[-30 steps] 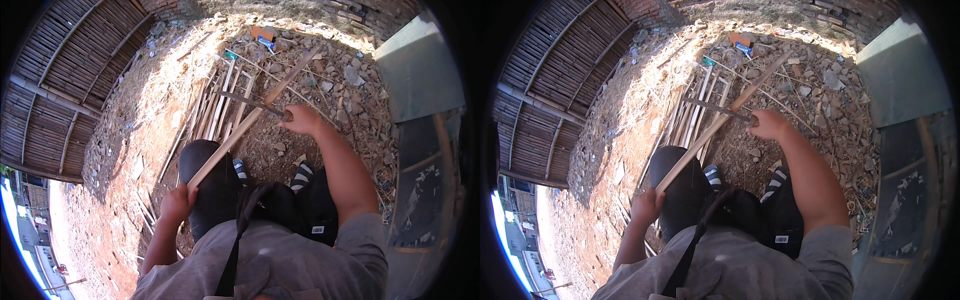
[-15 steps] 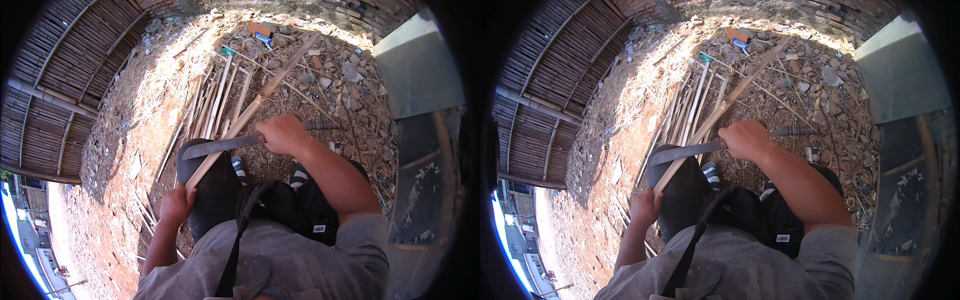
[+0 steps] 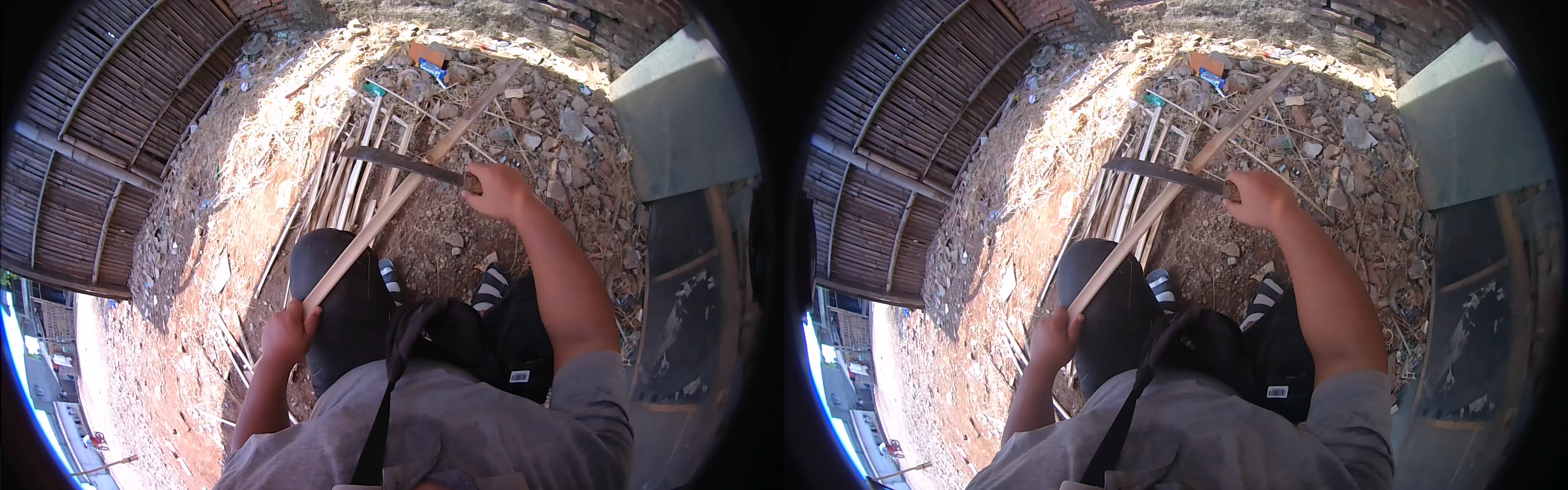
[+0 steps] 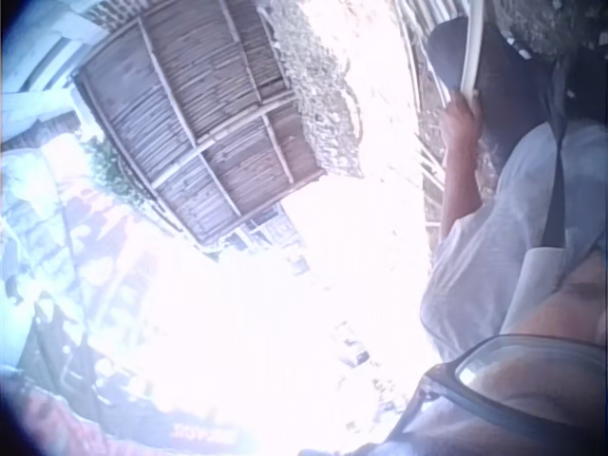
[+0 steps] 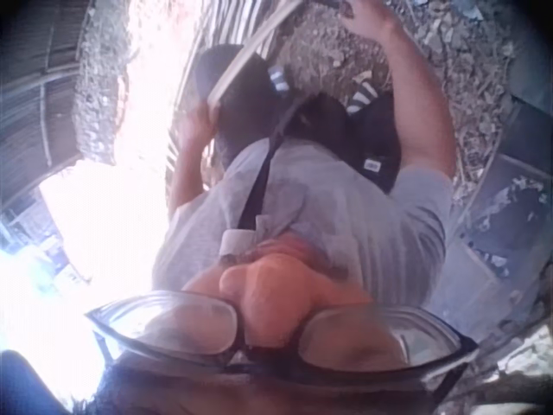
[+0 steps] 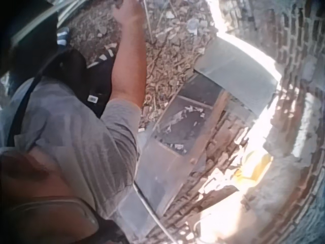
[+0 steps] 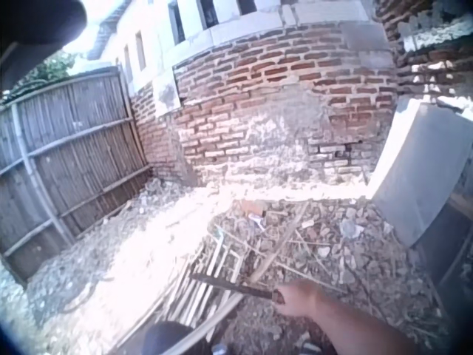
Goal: The person sits on the ground and uses a large knife to shave the surface of a long bamboo pole. They hold the pole steady with their left hand and repeatedly scrape the blade along its length to remove the outer layer.
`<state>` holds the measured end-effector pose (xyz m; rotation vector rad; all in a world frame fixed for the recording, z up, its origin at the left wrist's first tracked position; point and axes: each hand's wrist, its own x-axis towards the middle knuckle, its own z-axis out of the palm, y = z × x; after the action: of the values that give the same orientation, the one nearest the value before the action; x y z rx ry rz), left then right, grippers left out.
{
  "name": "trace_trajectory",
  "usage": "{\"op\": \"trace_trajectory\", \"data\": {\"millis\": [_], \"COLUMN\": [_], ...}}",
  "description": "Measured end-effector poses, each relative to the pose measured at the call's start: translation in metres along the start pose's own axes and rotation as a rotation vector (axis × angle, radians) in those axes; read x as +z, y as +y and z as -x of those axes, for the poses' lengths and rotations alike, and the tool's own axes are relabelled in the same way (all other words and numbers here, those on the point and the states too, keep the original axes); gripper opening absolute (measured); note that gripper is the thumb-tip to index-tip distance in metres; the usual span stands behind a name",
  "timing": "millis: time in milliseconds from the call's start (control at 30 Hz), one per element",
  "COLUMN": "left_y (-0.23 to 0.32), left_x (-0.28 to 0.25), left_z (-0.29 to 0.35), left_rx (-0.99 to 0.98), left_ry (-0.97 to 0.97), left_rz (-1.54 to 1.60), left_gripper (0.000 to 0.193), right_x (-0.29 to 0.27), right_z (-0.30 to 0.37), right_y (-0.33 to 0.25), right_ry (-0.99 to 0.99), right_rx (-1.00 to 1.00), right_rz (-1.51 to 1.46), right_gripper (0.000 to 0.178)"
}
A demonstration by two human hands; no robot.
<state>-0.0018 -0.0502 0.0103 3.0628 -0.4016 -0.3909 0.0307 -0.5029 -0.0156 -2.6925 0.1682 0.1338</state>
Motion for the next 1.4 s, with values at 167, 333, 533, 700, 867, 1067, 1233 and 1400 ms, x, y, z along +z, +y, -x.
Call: {"op": "trace_trajectory", "data": {"millis": [167,333,533,700,867,1067,1233,1400], "left_y": [0.002,-0.002,0.004,0.004,0.006,0.005,-0.004,0.002], "left_x": [-0.002,0.003,-0.012,-0.01,-0.008,-0.006,0.003,-0.007], "left_z": [0.001,0.0,-0.003,-0.002,-0.004,0.0,-0.005,-0.001], "left_rx": [0.001,0.001,-0.003,0.016,0.03,0.035,0.059,0.011], "left_ry": [0.006,0.017,-0.042,-0.035,-0.016,-0.003,0.033,-0.002], "left_rz": [0.007,-0.015,-0.033,-0.028,-0.021,-0.007,0.004,-0.017], "left_gripper": [0.044,0.046,0.047,0.047,0.046,0.045,0.046,0.045], "right_x": [0.012,0.033,0.034,0.045,0.052,0.039,0.041,0.038], "right_z": [0.011,0.009,-0.013,-0.016,-0.011,0.013,-0.002,-0.019], "right_y": [-0.035,-0.05,0.003,0.014,0.007,-0.066,0.006,0.005], "right_ry": [0.027,0.012,0.079,-0.06,0.1,0.013,0.037,0.063], "right_rx": [-0.16,-0.272,0.12,0.111,-0.009,-0.345,-0.046,0.125], "right_rz": [0.058,0.163,0.04,-0.249,-0.312,0.123,0.112,-0.115], "right_gripper": [0.022,0.02,0.022,0.03,0.027,0.021,0.017,0.025]}}
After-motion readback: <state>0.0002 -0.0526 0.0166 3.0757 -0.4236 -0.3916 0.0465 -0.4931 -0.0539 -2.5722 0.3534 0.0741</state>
